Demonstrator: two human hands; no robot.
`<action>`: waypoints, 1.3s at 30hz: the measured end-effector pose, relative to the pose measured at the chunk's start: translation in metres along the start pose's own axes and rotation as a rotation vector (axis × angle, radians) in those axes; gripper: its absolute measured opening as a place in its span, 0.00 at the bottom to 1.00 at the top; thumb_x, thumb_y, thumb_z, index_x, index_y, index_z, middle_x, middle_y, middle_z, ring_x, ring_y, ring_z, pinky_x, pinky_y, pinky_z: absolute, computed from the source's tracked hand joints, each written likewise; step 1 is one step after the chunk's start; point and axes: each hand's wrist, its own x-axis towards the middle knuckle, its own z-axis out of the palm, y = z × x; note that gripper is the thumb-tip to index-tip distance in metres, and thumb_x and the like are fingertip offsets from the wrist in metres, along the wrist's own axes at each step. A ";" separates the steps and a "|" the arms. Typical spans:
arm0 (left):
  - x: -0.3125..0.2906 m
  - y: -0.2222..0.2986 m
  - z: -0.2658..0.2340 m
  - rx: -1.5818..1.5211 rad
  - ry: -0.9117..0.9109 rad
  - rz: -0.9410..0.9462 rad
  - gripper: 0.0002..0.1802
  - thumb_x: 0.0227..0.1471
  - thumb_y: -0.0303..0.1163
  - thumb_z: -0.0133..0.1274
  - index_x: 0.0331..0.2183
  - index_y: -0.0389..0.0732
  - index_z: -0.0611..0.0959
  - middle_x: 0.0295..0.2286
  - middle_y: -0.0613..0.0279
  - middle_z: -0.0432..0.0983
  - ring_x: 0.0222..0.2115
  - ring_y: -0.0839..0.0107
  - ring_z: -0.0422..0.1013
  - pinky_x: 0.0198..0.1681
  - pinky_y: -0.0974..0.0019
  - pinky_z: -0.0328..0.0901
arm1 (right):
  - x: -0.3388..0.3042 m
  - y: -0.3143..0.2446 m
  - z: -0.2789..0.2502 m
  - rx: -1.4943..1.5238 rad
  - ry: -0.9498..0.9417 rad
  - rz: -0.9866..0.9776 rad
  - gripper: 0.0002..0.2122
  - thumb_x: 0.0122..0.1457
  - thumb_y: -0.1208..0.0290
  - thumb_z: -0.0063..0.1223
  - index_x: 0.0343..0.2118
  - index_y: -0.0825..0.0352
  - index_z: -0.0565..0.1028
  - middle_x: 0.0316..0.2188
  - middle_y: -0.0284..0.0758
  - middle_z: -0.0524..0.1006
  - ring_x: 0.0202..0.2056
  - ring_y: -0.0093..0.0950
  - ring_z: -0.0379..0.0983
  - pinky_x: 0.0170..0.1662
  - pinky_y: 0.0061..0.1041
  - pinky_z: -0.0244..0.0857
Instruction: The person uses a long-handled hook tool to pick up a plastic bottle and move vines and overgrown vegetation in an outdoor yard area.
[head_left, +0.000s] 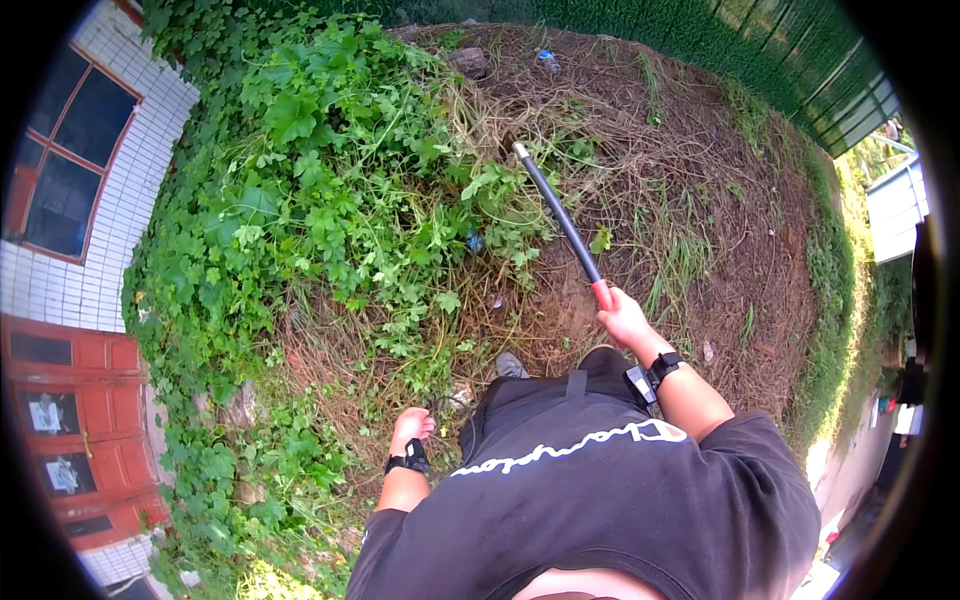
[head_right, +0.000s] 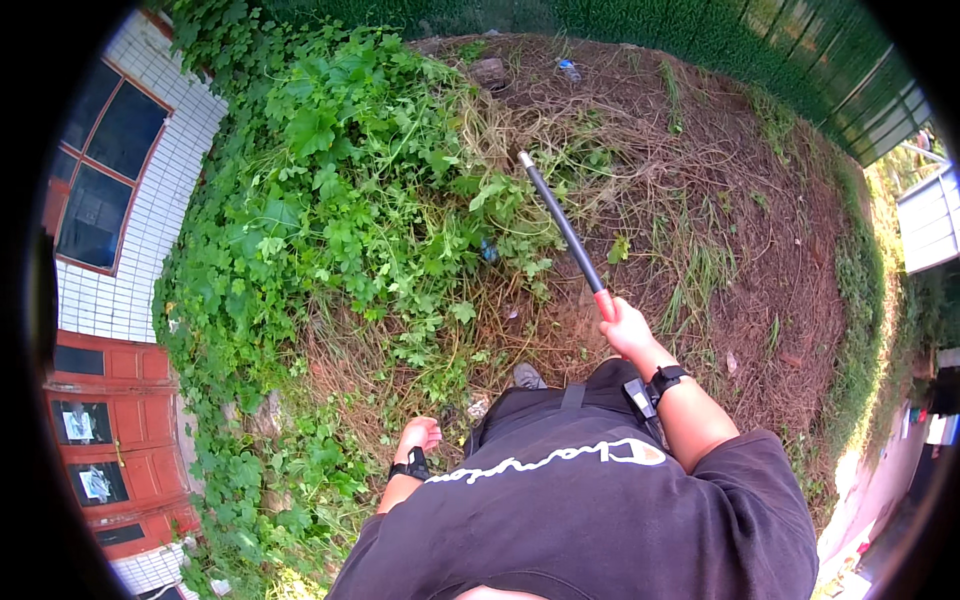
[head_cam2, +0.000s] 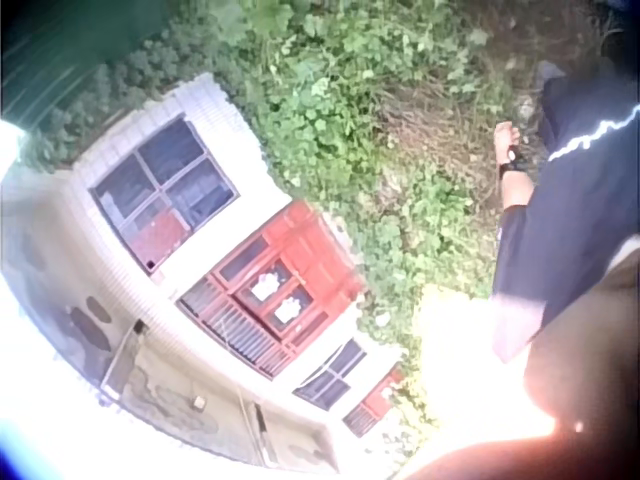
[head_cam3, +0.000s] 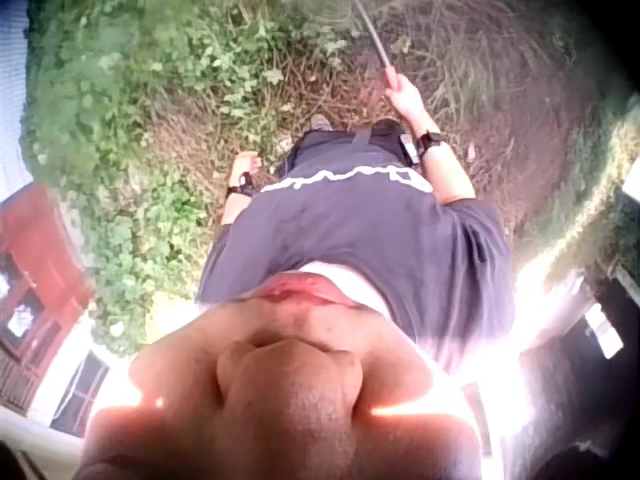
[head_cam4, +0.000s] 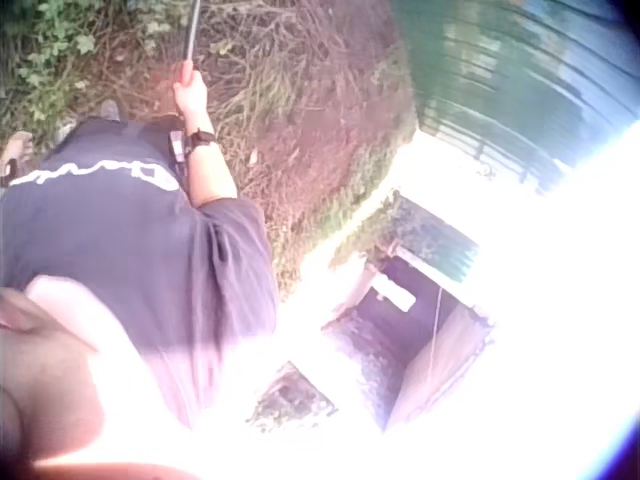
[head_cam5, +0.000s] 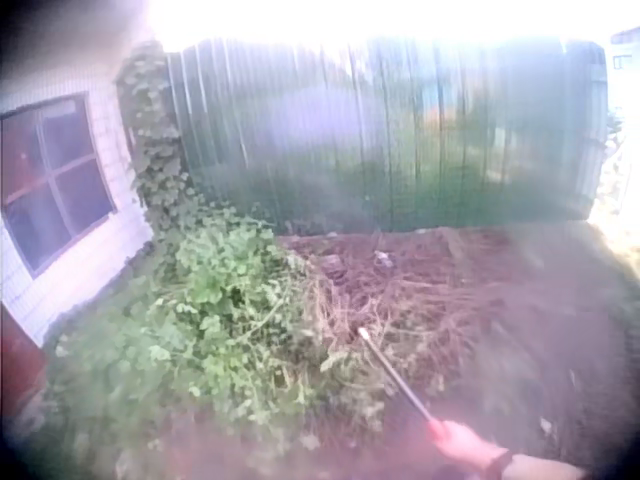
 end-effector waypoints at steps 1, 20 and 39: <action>0.009 0.012 -0.003 0.018 -0.013 0.018 0.11 0.58 0.37 0.46 0.38 0.43 0.77 0.26 0.63 0.78 0.23 0.72 0.73 0.25 0.66 0.66 | -0.004 -0.017 -0.011 -0.019 0.006 0.006 0.12 0.50 0.73 0.53 0.37 0.67 0.68 0.24 0.42 0.75 0.21 0.34 0.74 0.25 0.34 0.67; -0.003 -0.086 0.013 -0.163 -0.048 -0.253 0.15 0.58 0.39 0.45 0.41 0.40 0.77 0.28 0.55 0.79 0.25 0.64 0.75 0.25 0.61 0.69 | 0.043 -0.189 -0.060 0.963 -0.174 0.015 0.09 0.58 0.71 0.55 0.33 0.61 0.64 0.16 0.27 0.67 0.12 0.19 0.62 0.13 0.19 0.59; -0.018 0.180 0.111 0.000 -0.036 0.062 0.08 0.58 0.31 0.48 0.35 0.39 0.79 0.26 0.63 0.77 0.25 0.74 0.72 0.32 0.71 0.67 | 0.323 -0.043 -0.347 0.734 0.473 -0.077 0.07 0.58 0.70 0.54 0.33 0.62 0.67 0.17 0.26 0.68 0.12 0.18 0.63 0.14 0.20 0.60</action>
